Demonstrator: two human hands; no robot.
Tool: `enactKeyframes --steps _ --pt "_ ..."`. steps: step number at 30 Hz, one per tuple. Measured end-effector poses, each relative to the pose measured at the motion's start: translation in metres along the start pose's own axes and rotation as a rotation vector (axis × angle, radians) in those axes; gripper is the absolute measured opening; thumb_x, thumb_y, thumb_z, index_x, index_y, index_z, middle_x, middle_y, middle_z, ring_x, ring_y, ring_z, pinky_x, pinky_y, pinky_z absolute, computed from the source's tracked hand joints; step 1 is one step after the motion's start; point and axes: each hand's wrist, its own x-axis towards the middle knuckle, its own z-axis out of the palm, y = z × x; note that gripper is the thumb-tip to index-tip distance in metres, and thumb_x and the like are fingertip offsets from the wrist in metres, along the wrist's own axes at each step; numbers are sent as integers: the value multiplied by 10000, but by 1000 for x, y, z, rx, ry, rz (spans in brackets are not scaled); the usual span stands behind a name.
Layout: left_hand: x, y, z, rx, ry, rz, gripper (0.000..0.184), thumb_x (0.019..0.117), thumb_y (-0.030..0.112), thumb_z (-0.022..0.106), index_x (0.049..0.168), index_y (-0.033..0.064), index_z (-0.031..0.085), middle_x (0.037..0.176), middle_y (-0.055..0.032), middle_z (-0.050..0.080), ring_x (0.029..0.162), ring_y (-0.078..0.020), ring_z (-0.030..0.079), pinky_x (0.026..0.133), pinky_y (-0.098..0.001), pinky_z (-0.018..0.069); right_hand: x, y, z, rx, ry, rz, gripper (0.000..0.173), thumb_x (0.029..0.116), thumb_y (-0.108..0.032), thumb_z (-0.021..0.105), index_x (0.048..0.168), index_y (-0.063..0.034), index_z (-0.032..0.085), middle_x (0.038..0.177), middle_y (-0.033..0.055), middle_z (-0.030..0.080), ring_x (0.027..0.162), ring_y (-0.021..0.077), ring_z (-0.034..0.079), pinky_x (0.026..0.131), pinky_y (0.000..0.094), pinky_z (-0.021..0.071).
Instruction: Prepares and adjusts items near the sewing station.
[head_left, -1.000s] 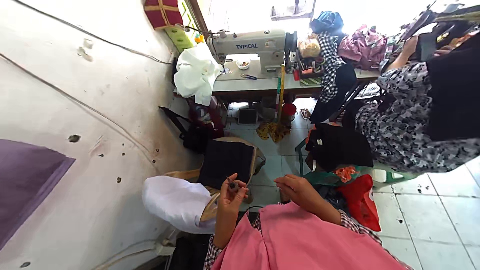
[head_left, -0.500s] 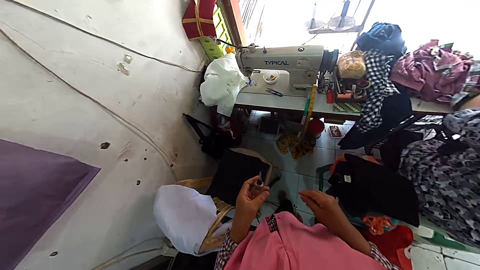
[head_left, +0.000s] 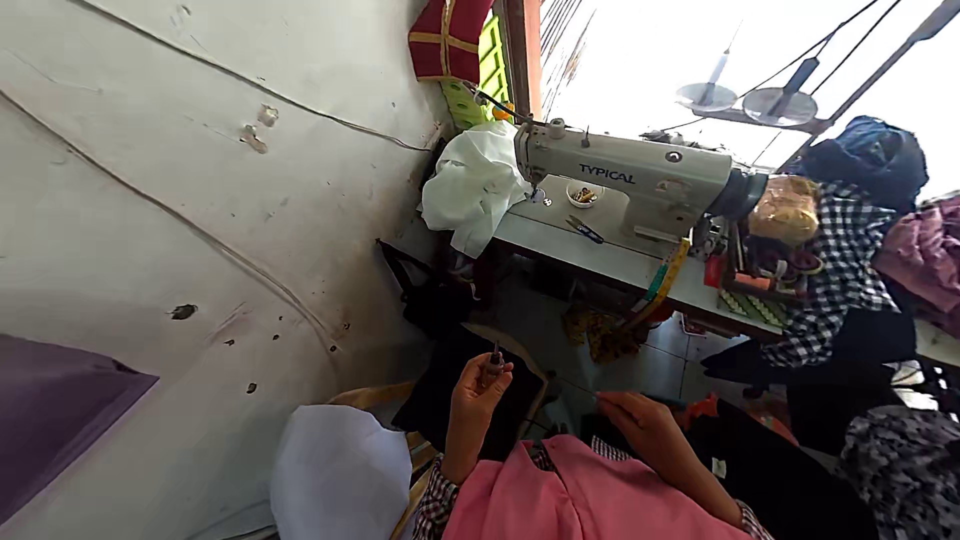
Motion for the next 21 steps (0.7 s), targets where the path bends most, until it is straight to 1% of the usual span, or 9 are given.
enactKeyframes --steps 3,4,6,8,10,13,15,18,21 --pt "32 1 17 21 81 16 345 925 9 653 1246 -83 565 1092 -113 708 998 -146 706 913 -290 583 25 24 -18 1 -37 2 259 1007 -166 578 1115 -17 760 979 118 760 840 174 736 809 334 609" --pt "41 1 24 21 112 25 342 929 11 650 1244 -88 561 1096 -115 702 998 -144 705 913 -292 584 32 32 -27 2 -40 -4 261 1011 -165 575 1115 -11 757 970 123 758 827 181 734 797 343 609" --pt "62 6 38 -6 188 58 340 927 5 651 1240 -92 558 1111 -113 693 995 -138 705 915 -292 586 55 47 -49 -22 -15 -45 279 1016 -183 562 1117 -13 759 961 117 760 811 173 735 781 329 613" --pt "88 18 53 -35 259 93 328 933 1 642 1236 -92 557 1130 -110 684 999 -132 702 911 -290 586 79 57 -73 -42 40 -84 291 1015 -189 554 1116 -11 761 963 118 761 812 170 736 780 316 611" --pt "113 31 65 -33 320 123 318 945 -1 622 1240 -99 556 1158 -126 661 993 -131 692 900 -293 586 99 66 -95 -49 89 -96 290 1006 -175 553 1111 -2 761 969 132 763 822 186 744 787 327 614" --pt "143 44 75 22 390 173 317 948 25 635 1235 -92 571 1193 -127 638 1004 -103 660 899 -268 565 119 76 -120 -15 85 -44 282 1000 -155 562 1117 12 757 983 153 762 829 204 750 790 350 620" --pt "159 48 79 71 426 192 327 944 49 653 1238 -81 593 1170 -113 642 1022 -86 629 917 -240 527 130 86 -127 5 52 -12 279 997 -152 569 1118 16 756 990 155 762 835 211 751 802 367 621" --pt "181 51 76 128 475 198 324 943 53 663 1234 -77 606 1125 -102 653 1005 -82 623 908 -238 522 139 101 -127 44 6 10 280 991 -154 576 1118 17 757 979 153 765 836 214 752 808 384 619" --pt "207 61 69 154 503 207 357 960 40 635 1285 -95 573 1138 -115 648 997 -76 618 912 -233 511 153 109 -124 89 -57 76 276 997 -152 580 1131 14 754 991 154 766 840 220 753 813 400 620"
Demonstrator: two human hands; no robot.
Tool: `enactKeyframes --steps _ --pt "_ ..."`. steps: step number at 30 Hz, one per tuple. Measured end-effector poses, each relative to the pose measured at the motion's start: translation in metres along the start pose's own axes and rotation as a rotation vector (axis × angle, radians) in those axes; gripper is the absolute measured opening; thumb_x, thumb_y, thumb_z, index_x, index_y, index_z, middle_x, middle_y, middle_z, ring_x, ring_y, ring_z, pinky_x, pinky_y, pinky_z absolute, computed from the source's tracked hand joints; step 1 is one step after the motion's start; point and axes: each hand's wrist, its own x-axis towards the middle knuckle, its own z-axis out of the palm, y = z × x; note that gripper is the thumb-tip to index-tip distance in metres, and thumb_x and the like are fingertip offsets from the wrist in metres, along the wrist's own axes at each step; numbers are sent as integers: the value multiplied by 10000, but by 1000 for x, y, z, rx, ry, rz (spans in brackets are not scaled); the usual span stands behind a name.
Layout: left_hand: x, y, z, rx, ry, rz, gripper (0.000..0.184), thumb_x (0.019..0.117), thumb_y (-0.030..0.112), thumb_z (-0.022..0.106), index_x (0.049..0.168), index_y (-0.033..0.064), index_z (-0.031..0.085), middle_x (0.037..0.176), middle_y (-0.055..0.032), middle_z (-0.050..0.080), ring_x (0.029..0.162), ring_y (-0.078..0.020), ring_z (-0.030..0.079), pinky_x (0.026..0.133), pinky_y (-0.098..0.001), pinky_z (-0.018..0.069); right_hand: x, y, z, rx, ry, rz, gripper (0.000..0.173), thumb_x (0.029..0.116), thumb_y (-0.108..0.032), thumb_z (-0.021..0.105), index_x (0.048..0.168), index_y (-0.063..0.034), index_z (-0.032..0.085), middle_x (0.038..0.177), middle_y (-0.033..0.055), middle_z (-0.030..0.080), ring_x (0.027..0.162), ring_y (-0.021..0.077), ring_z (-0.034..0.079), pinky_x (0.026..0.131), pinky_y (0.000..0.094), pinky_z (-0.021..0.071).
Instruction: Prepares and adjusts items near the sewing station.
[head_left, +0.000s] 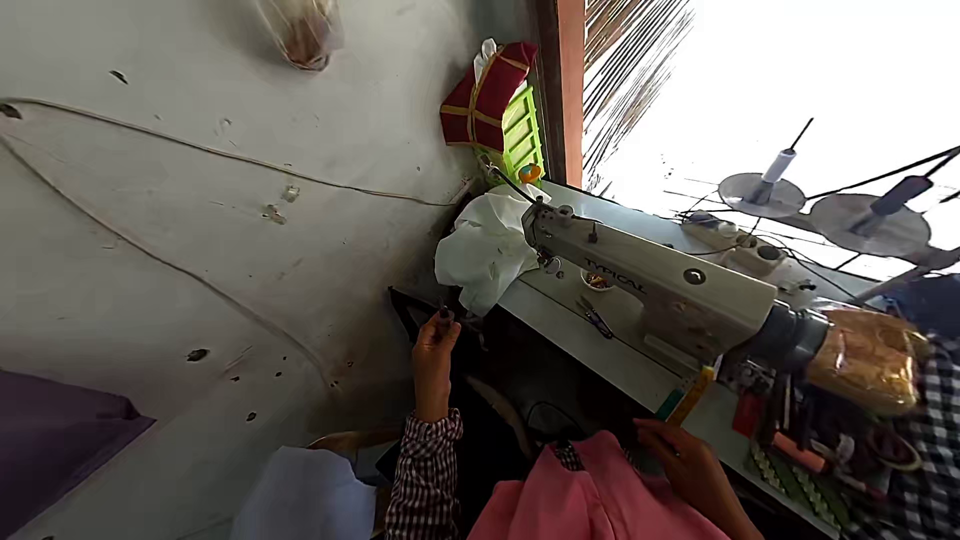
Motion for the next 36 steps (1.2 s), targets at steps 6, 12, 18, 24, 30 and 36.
enactKeyframes --steps 6,12,18,24,30,36 --pt "84 -5 13 169 45 49 364 960 78 668 1273 -86 583 1136 -162 640 995 -129 613 900 -289 511 40 7 6 -25 -110 52 261 1002 -121 582 1139 24 750 1010 180 759 876 265 748 848 441 604" --pt "209 -42 30 413 2 79 453 970 144 685 1365 -47 576 1251 -237 626 1096 -294 611 962 -442 493 100 -2 24 -90 -171 141 242 997 -81 596 1138 51 743 1078 225 747 994 351 737 934 515 568" --pt "330 -77 52 633 -137 58 469 992 144 658 1408 -44 549 1321 -296 580 1222 -429 566 1038 -565 447 179 -36 59 -117 -305 369 290 1026 -93 563 1220 70 703 1187 256 714 1125 396 691 1030 546 503" --pt "396 -101 91 752 -236 137 424 1011 129 608 1390 -55 561 1361 -323 553 1281 -468 533 1080 -570 428 224 -47 89 -167 -313 401 282 1011 -96 581 1204 61 714 1141 248 730 1069 393 715 989 539 534" --pt "436 -95 134 904 -417 232 381 1001 77 591 1359 -54 592 1287 -311 598 1244 -455 565 1050 -553 454 253 -56 102 -180 -358 475 308 1021 -95 564 1245 78 686 1165 273 714 1094 426 697 1010 561 512" --pt "450 -86 137 995 -431 192 352 1010 96 595 1331 -48 610 1275 -316 608 1222 -470 583 1016 -584 470 257 -56 108 -232 -295 447 299 1007 -80 573 1228 80 694 1099 264 733 1018 425 719 947 563 542"
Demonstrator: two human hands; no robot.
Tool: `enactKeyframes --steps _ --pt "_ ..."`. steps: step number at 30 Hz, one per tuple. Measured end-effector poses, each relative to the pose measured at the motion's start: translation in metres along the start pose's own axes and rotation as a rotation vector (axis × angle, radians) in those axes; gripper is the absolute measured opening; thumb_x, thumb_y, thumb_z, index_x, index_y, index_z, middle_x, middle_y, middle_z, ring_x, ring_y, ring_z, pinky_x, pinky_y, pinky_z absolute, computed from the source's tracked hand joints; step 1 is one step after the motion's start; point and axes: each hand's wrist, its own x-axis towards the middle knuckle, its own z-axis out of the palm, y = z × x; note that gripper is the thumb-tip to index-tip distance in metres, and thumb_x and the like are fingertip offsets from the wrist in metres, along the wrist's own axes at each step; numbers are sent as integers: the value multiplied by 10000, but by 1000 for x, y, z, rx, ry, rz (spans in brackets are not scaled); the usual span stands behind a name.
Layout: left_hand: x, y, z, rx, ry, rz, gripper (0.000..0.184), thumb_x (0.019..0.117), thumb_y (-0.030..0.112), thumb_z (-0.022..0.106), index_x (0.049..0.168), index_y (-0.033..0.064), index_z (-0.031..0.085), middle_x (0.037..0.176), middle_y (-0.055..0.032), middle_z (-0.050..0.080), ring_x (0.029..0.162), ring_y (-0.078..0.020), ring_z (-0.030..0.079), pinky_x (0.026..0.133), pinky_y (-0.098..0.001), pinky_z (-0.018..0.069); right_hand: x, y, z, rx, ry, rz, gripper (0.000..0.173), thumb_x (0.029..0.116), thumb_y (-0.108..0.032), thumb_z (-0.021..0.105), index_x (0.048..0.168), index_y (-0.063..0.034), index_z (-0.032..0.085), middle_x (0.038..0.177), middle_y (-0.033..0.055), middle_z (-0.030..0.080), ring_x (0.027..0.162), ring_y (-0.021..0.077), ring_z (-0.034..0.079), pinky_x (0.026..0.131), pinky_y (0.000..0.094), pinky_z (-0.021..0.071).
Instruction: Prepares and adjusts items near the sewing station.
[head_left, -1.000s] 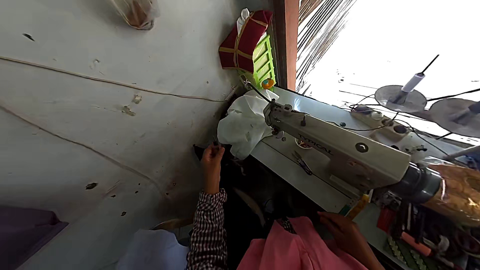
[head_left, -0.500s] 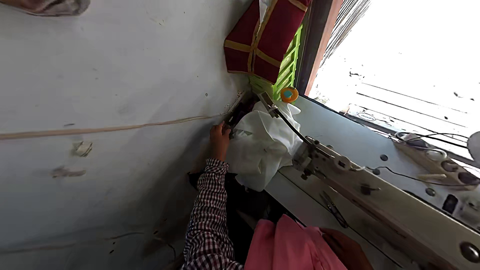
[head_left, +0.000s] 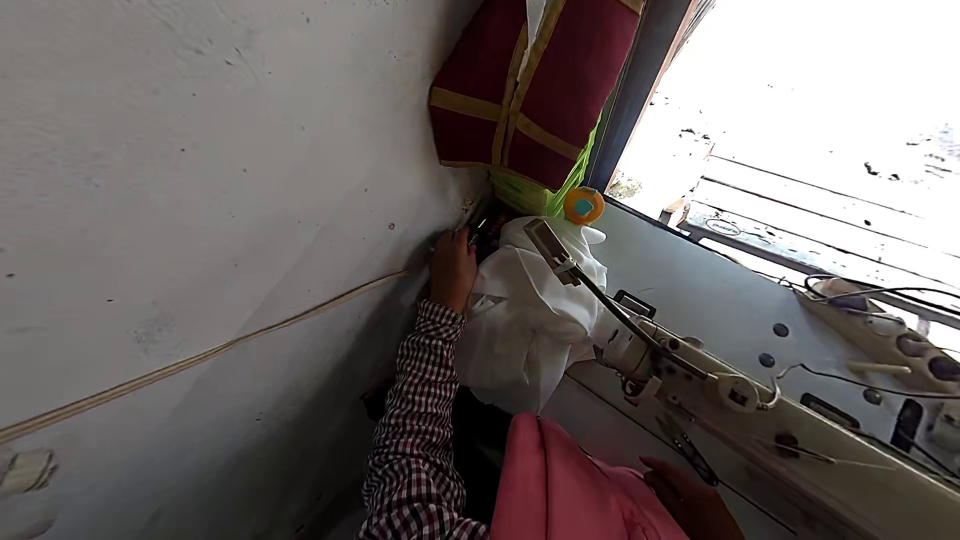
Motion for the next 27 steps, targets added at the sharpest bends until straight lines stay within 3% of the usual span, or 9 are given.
enactKeyframes --steps 6,14,20,27 --pt "-44 -53 15 -57 154 15 341 1007 73 599 1316 -69 600 1263 -297 616 1197 -454 599 1011 -575 482 9 -3 5 -23 2 8 292 1002 -80 576 1220 66 705 1084 257 736 1010 418 721 942 559 546" --pt "-54 -64 37 -26 56 -163 336 1018 85 584 1295 -104 583 1303 -315 582 1171 -454 618 992 -557 506 17 -8 8 -51 -41 -13 299 1006 -93 576 1230 64 698 1081 264 729 999 425 716 925 565 547" --pt "-54 -68 39 -27 -33 -162 274 1017 68 582 1238 -87 629 1271 -301 609 1167 -446 622 1001 -564 495 11 -5 8 -82 -18 -15 292 998 -84 580 1219 61 705 1048 265 730 964 431 720 892 572 554" --pt "-62 -73 31 -100 -28 -118 292 1016 40 575 1279 -74 631 1303 -288 616 1222 -424 606 1060 -549 460 -11 13 13 -18 21 0 281 978 -53 596 1196 88 704 1014 269 732 948 432 718 881 558 559"
